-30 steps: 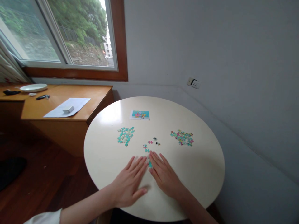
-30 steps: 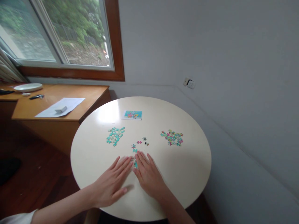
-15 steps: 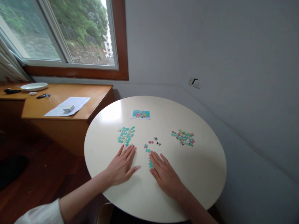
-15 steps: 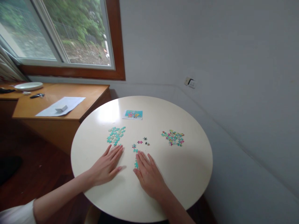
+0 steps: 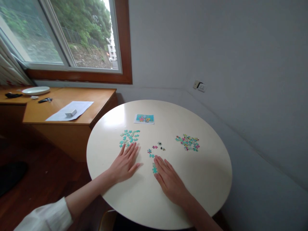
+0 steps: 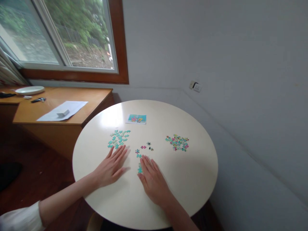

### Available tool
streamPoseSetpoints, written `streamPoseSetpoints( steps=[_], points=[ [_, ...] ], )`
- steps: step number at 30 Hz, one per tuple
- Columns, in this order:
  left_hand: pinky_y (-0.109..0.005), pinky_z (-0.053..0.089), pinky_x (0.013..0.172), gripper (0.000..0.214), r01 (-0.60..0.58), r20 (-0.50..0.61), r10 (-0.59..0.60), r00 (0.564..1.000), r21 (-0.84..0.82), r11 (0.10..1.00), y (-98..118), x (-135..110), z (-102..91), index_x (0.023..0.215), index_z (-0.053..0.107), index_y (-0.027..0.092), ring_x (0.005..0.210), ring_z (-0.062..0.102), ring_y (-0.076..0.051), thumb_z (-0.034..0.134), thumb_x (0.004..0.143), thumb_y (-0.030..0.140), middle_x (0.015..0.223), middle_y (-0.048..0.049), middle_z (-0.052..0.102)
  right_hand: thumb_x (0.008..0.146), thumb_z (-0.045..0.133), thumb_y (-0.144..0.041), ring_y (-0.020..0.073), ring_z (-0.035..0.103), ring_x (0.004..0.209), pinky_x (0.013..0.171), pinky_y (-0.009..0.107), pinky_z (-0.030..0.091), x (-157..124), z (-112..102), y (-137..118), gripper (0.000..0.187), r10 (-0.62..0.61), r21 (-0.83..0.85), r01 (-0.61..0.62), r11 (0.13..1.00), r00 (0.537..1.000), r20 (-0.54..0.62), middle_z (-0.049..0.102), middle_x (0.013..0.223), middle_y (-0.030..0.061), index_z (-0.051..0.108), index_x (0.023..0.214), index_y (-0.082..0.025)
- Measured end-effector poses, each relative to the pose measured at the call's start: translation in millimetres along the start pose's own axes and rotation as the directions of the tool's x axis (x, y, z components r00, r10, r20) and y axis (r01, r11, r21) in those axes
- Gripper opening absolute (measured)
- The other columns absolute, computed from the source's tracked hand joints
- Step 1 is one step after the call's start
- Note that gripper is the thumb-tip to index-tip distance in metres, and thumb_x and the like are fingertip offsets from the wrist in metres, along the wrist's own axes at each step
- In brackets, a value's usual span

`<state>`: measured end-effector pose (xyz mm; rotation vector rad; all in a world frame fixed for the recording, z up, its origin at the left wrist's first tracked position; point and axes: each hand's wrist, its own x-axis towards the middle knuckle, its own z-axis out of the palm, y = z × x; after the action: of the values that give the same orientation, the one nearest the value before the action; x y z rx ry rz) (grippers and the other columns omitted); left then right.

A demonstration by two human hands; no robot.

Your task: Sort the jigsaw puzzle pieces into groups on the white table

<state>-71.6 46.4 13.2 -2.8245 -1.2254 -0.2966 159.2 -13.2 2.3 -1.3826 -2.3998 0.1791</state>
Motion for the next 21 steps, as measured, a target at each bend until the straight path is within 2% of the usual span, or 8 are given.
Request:
streamPoseSetpoints(
  steps=[3, 6, 9, 16, 21],
  points=[
    [-0.049, 0.008, 0.110, 0.066, -0.140, 0.047, 0.144, 0.988, -0.081, 0.987, 34.6, -12.8, -9.3, 0.144, 0.004, 0.014, 0.137, 0.009, -0.026, 0.027, 0.091, 0.047, 0.148, -0.0120, 0.015, 0.094, 0.027, -0.031, 0.0196, 0.025, 0.133, 0.108, 0.043, 0.031, -0.2, 2.7, 3.0, 0.050, 0.018, 0.032, -0.016, 0.999, 0.998, -0.055, 0.030, 0.144, 0.0092, 0.021, 0.141, -0.017],
    [-0.047, 0.011, 0.111, 0.072, -0.274, 0.119, 0.300, 0.946, -0.194, 0.942, 66.8, -20.7, -15.2, 0.143, -0.003, 0.014, 0.137, 0.009, -0.025, 0.029, 0.090, 0.050, 0.148, -0.0118, 0.013, 0.094, 0.027, -0.030, 0.0203, 0.026, 0.133, 0.107, 0.043, 0.032, 0.3, 2.5, 4.5, 0.050, 0.036, 0.067, -0.029, 0.997, 0.994, -0.102, 0.029, 0.144, 0.0100, 0.018, 0.142, -0.017],
    [-0.047, 0.013, 0.111, 0.074, -0.258, 0.145, 0.296, 0.944, -0.233, 0.937, 80.4, -19.8, -16.0, 0.143, -0.005, 0.012, 0.136, 0.011, -0.026, 0.030, 0.090, 0.049, 0.148, -0.0139, 0.013, 0.094, 0.027, -0.029, 0.0209, 0.027, 0.133, 0.106, 0.044, 0.033, 0.8, 0.1, 4.2, 0.051, 0.041, 0.101, -0.028, 0.995, 0.990, -0.134, 0.029, 0.144, 0.0099, 0.016, 0.142, -0.017],
    [-0.047, 0.016, 0.111, 0.072, -0.256, 0.139, 0.294, 0.946, -0.237, 0.937, 70.0, -24.4, -15.4, 0.143, -0.001, 0.013, 0.135, 0.016, -0.026, 0.031, 0.090, 0.049, 0.146, -0.0147, 0.018, 0.094, 0.027, -0.031, 0.0217, 0.028, 0.132, 0.106, 0.045, 0.034, -0.3, -3.1, 2.7, 0.051, 0.065, 0.127, -0.048, 0.991, 0.989, -0.131, 0.030, 0.143, 0.0095, 0.017, 0.142, -0.018],
    [-0.047, 0.016, 0.111, 0.066, -0.159, 0.116, 0.172, 0.978, -0.107, 0.981, 37.7, -38.2, -11.1, 0.144, 0.004, 0.015, 0.135, 0.018, -0.025, 0.030, 0.091, 0.046, 0.147, -0.0124, 0.019, 0.094, 0.027, -0.031, 0.0213, 0.027, 0.133, 0.107, 0.044, 0.032, -0.9, -2.6, 2.6, 0.050, 0.057, 0.131, -0.043, 0.990, 0.993, -0.103, 0.031, 0.143, 0.0094, 0.020, 0.142, -0.017]
  ],
)
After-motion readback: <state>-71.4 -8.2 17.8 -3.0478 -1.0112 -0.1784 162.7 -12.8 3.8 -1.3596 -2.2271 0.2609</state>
